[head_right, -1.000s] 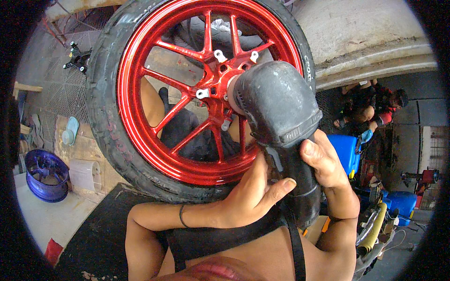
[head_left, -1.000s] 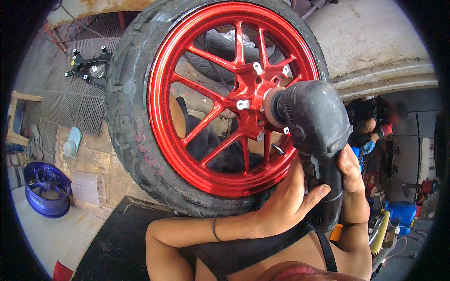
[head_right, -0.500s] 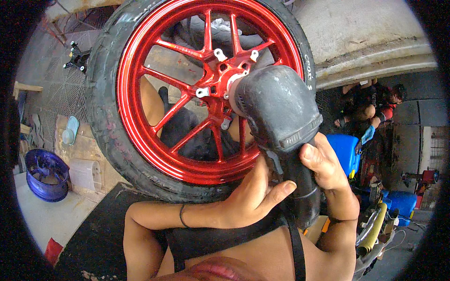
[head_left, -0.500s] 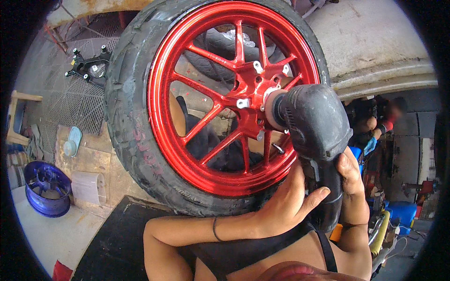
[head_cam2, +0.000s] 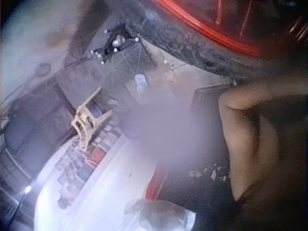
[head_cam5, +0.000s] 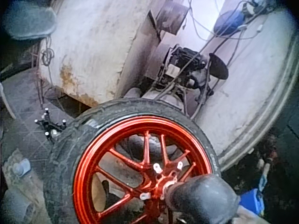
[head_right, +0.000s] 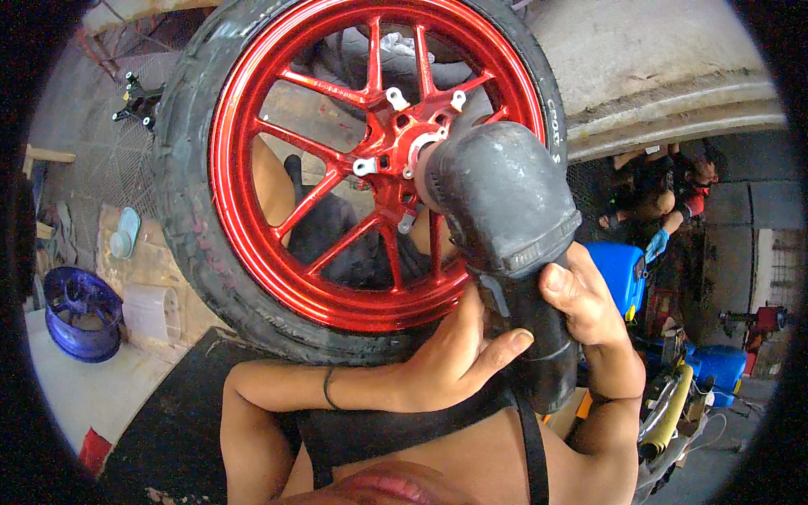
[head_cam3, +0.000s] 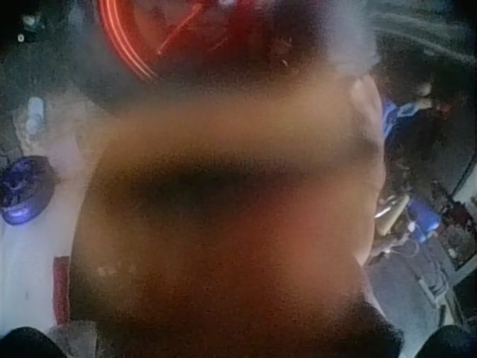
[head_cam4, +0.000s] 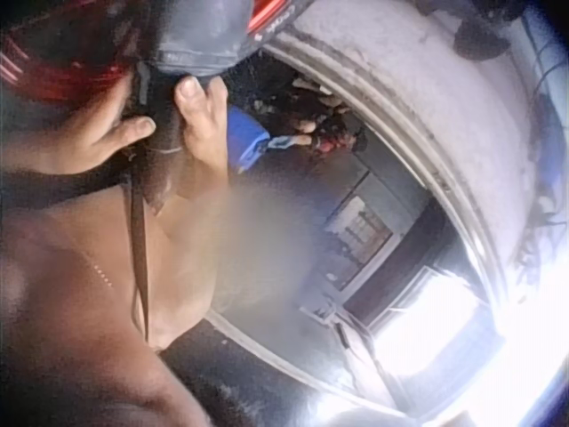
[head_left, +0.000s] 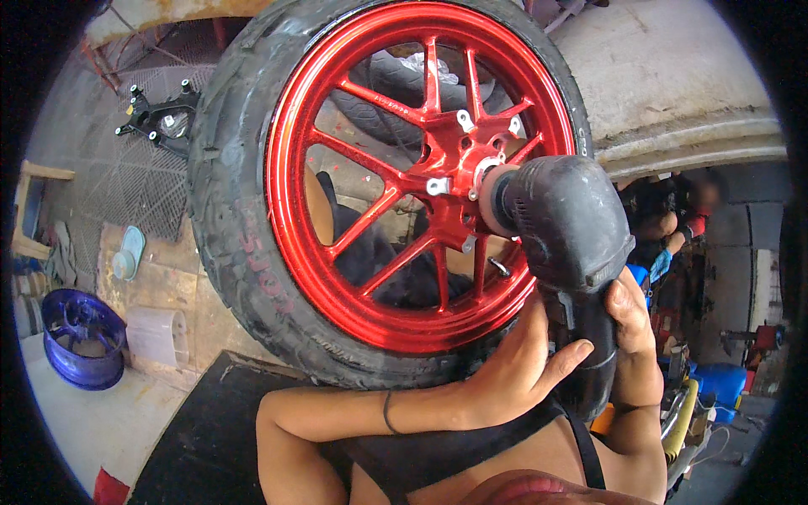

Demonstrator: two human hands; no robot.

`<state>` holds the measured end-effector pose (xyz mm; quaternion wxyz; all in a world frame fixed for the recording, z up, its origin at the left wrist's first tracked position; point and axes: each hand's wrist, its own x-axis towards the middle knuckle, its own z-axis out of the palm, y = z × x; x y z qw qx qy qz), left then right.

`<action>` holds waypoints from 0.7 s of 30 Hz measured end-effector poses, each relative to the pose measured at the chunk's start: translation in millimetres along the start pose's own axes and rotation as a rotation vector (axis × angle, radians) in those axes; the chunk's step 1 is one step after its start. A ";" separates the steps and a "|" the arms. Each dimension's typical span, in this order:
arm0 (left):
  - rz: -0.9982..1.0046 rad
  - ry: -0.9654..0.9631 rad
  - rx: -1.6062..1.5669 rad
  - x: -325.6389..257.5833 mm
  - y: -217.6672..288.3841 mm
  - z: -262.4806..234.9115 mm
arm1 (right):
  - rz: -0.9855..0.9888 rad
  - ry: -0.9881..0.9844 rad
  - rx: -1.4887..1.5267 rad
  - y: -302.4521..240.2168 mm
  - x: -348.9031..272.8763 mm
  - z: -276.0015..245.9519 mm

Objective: The person inserts white plastic spacers into the hub of a red motorcycle wheel rim and then uses a power impact wrench to tighten the lug nuts. The person holds the wheel steady with one hand while operating the tool with the other.

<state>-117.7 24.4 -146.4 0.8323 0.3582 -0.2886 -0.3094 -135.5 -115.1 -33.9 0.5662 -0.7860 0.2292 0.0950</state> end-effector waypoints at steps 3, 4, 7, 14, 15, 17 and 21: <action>0.017 -0.002 0.019 -0.5 -1.4 -0.3 | -0.017 -0.014 -0.002 -0.2 0.8 0.3; 0.026 -0.002 0.038 -0.8 -1.6 -0.6 | -0.010 -0.011 0.007 0.2 -0.1 0.5; 0.086 0.022 0.106 -0.5 -2.9 0.6 | 0.008 -0.016 0.017 1.1 0.7 0.3; 0.061 0.003 0.075 -2.0 -2.7 0.7 | -0.011 -0.020 0.004 -1.2 -0.3 1.2; 0.087 0.012 0.124 -1.2 -2.0 0.2 | -0.017 -0.021 0.005 -0.3 0.0 1.0; 0.095 0.021 0.143 -1.1 -2.2 0.5 | -0.008 -0.011 -0.002 0.3 -1.0 0.1; 0.034 0.017 0.036 -1.8 -0.8 1.9 | 0.003 -0.018 -0.010 -2.1 -1.1 0.1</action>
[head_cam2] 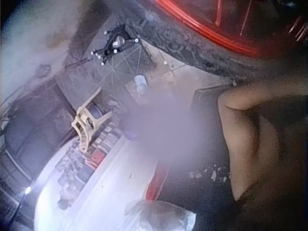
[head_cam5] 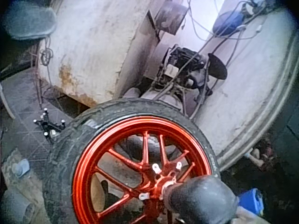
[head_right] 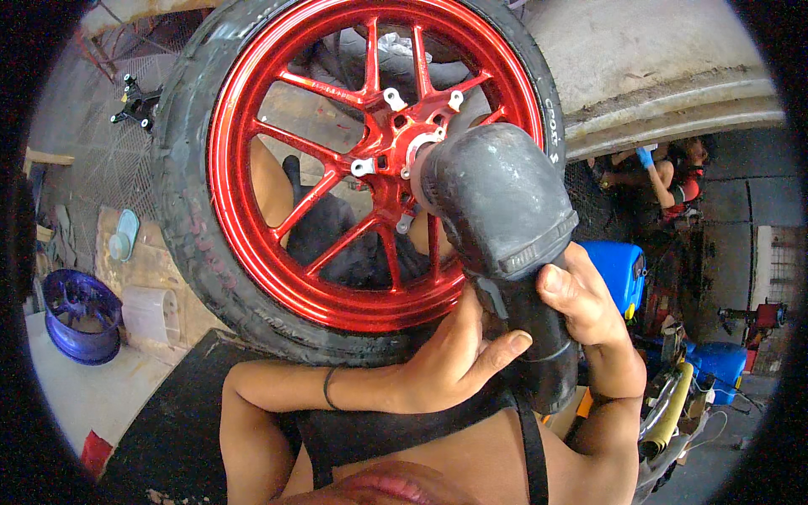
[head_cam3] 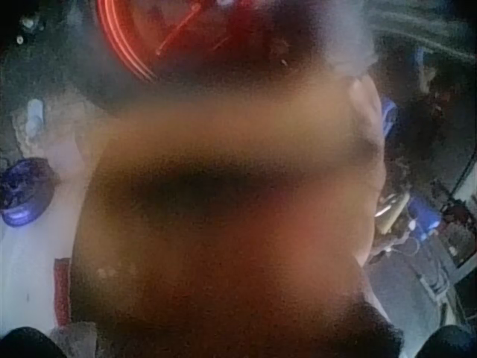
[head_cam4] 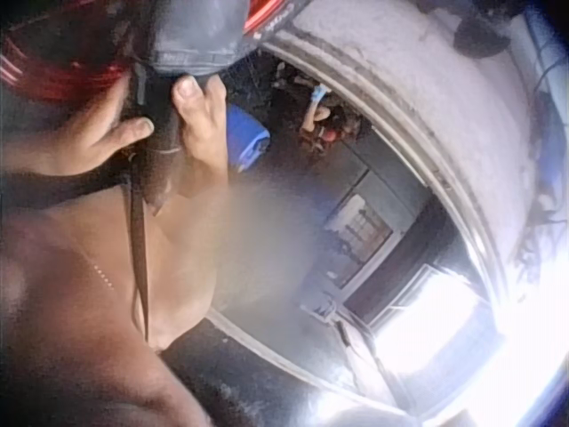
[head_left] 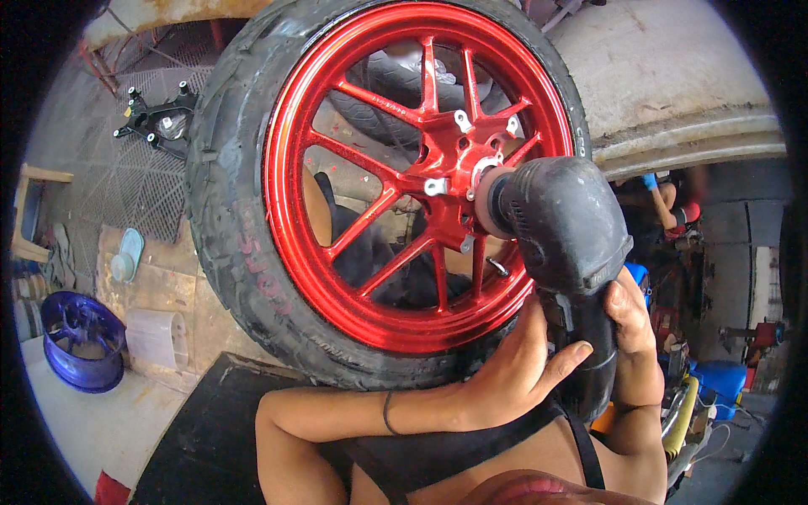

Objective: The person inserts white plastic spacers into the hub of a red motorcycle wheel rim and then uses a power impact wrench to tighten the lug nuts. The person holds the wheel steady with one hand while operating the tool with the other.

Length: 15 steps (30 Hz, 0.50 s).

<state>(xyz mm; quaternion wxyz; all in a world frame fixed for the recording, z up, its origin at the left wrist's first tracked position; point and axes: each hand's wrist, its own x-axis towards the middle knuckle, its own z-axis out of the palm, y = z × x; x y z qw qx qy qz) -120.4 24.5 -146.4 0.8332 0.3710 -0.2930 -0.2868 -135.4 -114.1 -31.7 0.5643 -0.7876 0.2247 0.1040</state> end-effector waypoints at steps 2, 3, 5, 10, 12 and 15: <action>-0.006 -0.011 -0.003 0.6 0.4 -0.7 | -0.016 0.002 0.000 1.7 0.3 -0.4; 0.002 -0.023 0.017 0.9 -1.0 -1.0 | -0.024 0.000 0.000 2.8 1.0 -0.7; 0.005 -0.032 0.027 0.7 -3.7 -0.7 | -0.014 0.001 0.007 4.2 -0.4 -2.3; -0.012 -0.029 0.007 2.5 0.0 -3.7 | -0.004 -0.008 0.019 3.8 1.4 -1.1; -0.024 -0.034 -0.005 2.5 1.6 -2.9 | -0.003 -0.005 0.027 2.3 0.7 -1.7; -0.012 -0.043 0.009 5.0 3.1 -5.2 | -0.004 -0.006 0.047 -2.5 3.8 0.9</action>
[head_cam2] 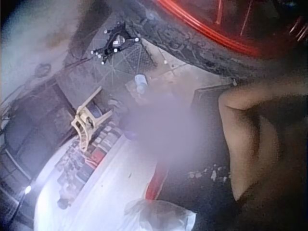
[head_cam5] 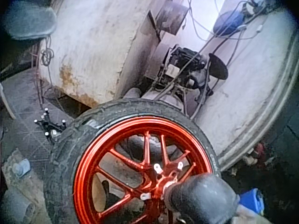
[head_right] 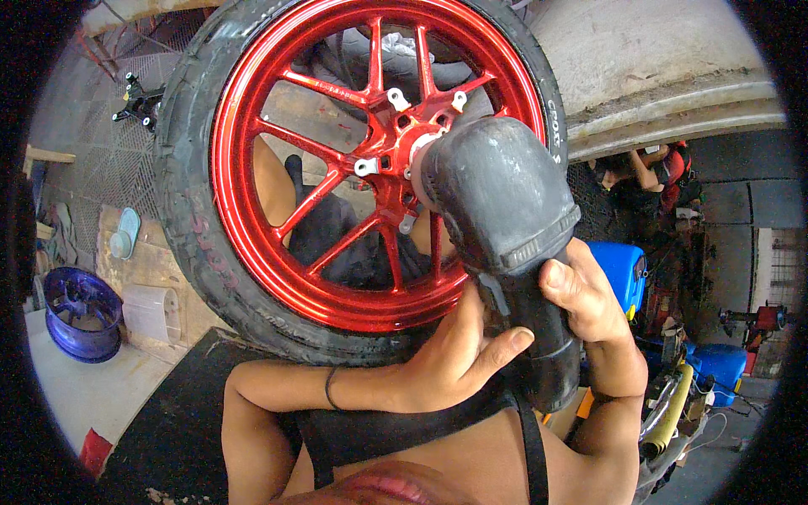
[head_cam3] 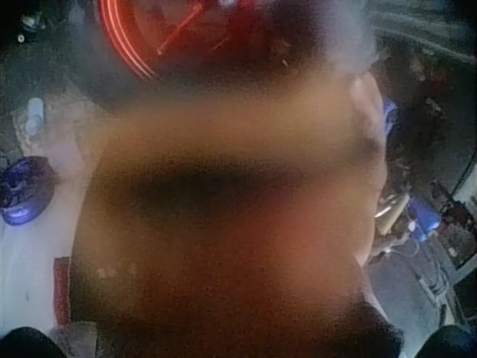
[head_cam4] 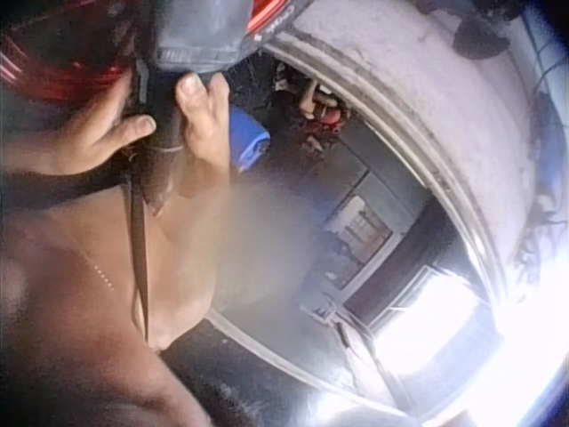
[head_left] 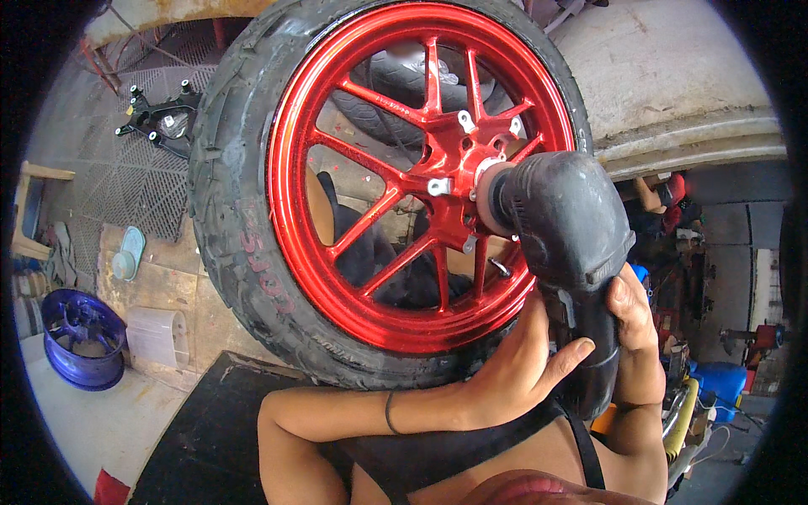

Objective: The person inserts white plastic spacers into the hub of a red motorcycle wheel rim and then uses a power impact wrench to tighten the lug nuts. The person holds the wheel steady with one hand while operating the tool with the other.

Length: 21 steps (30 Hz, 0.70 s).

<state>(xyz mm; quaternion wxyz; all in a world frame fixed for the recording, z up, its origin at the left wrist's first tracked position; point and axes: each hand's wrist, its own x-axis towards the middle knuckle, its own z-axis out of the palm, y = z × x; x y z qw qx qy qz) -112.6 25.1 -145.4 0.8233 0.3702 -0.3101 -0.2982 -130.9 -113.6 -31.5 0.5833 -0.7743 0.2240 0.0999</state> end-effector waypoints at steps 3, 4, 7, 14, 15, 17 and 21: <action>-0.019 0.011 -0.101 2.0 -0.1 0.1 | 0.006 -0.001 0.017 -1.2 4.0 1.3; -0.033 0.018 -0.157 2.5 -0.4 0.8 | 0.007 0.005 0.022 -1.7 4.7 2.0; -0.016 0.034 -0.068 4.3 -3.3 0.6 | 0.019 0.030 0.036 -2.2 5.7 4.4; 0.024 0.044 0.004 1.1 -1.0 3.1 | 0.040 0.028 0.026 2.9 -0.5 -1.7; 0.057 0.069 0.071 -1.6 -6.6 6.1 | 0.040 0.030 0.023 3.8 -1.1 -1.6; 0.071 0.081 0.117 -2.4 -7.3 7.1 | 0.041 0.043 0.013 4.6 -2.1 -1.7; 0.028 0.032 0.011 0.1 -2.3 4.7 | 0.028 0.043 -0.007 1.7 -3.7 -0.7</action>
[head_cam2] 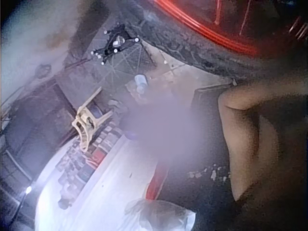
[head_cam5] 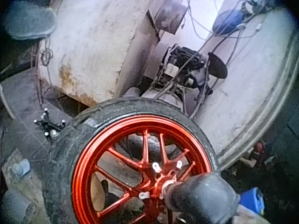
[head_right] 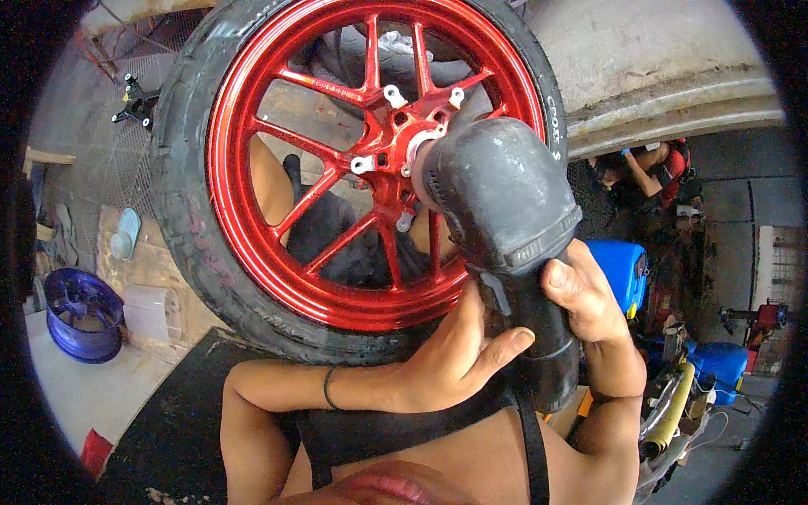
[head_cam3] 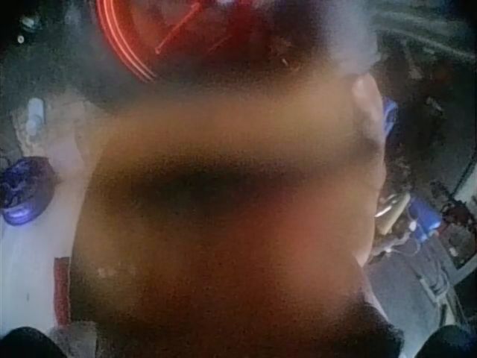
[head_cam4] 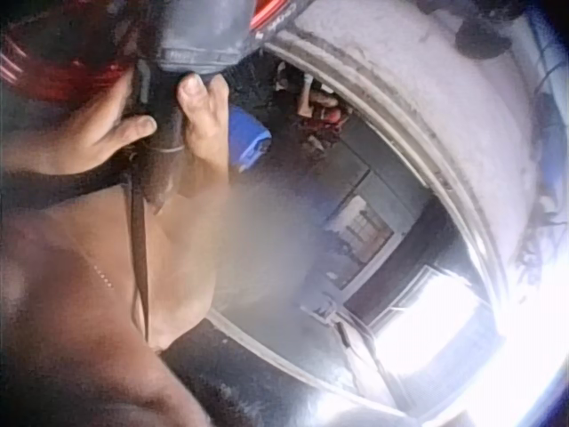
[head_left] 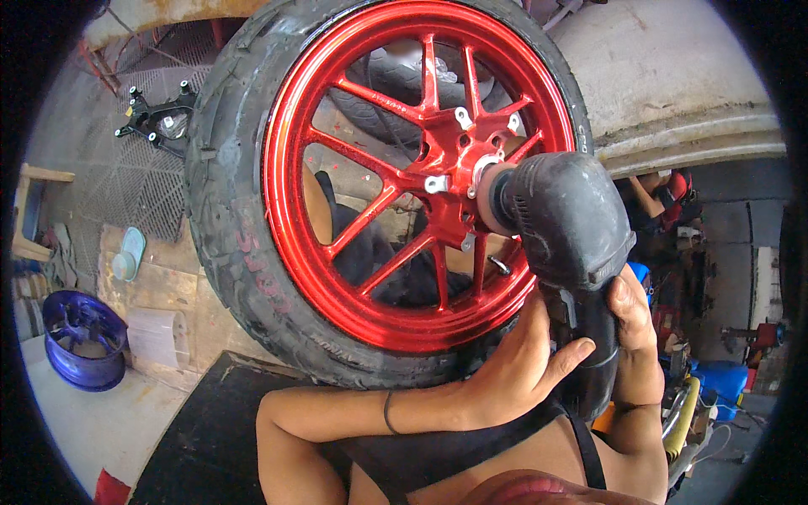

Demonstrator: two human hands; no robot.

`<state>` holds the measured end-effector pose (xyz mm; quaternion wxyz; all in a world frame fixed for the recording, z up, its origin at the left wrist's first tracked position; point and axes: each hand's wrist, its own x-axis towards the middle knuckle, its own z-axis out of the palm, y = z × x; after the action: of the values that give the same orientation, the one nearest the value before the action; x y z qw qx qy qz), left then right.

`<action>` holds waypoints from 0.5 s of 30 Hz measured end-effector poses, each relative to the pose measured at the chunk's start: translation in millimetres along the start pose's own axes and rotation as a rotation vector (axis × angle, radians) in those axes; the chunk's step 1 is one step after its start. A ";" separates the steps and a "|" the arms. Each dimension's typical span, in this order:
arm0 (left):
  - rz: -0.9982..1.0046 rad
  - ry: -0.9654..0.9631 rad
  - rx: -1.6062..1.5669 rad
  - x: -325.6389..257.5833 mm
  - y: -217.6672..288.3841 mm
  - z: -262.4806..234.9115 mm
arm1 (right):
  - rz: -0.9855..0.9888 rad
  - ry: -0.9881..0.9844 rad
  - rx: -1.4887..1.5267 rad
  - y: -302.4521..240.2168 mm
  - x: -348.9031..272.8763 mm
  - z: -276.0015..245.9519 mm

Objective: The person inserts white plastic spacers into the hub of a red motorcycle wheel rim and then uses a power impact wrench to tighten the lug nuts. The person holds the wheel steady with one hand while operating the tool with the other.

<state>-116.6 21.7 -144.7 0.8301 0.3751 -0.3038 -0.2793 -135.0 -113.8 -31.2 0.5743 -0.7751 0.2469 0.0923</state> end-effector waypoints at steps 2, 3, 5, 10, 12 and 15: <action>-0.003 -0.010 -0.012 0.2 -0.9 -1.7 | -0.007 -0.013 -0.001 -0.5 3.2 1.4; -0.002 -0.015 0.000 0.9 -0.3 -3.4 | -0.007 -0.020 -0.001 -1.6 4.7 1.5; -0.007 -0.006 -0.008 2.1 0.9 -4.3 | -0.004 -0.036 0.003 -2.8 6.7 1.3; 0.007 0.012 0.020 6.7 3.5 -6.4 | -0.015 -0.024 0.017 -6.0 10.3 2.2; -0.030 0.018 -0.097 6.6 3.0 -5.3 | -0.022 -0.005 0.024 -7.4 10.9 4.0; -0.044 0.027 -0.171 7.5 0.3 -3.7 | -0.033 0.029 0.031 -5.5 11.0 5.8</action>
<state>-108.9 18.4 -144.2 0.8568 0.3131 -0.2594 -0.3172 -122.0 -110.2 -33.1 0.5840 -0.7712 0.2440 0.0677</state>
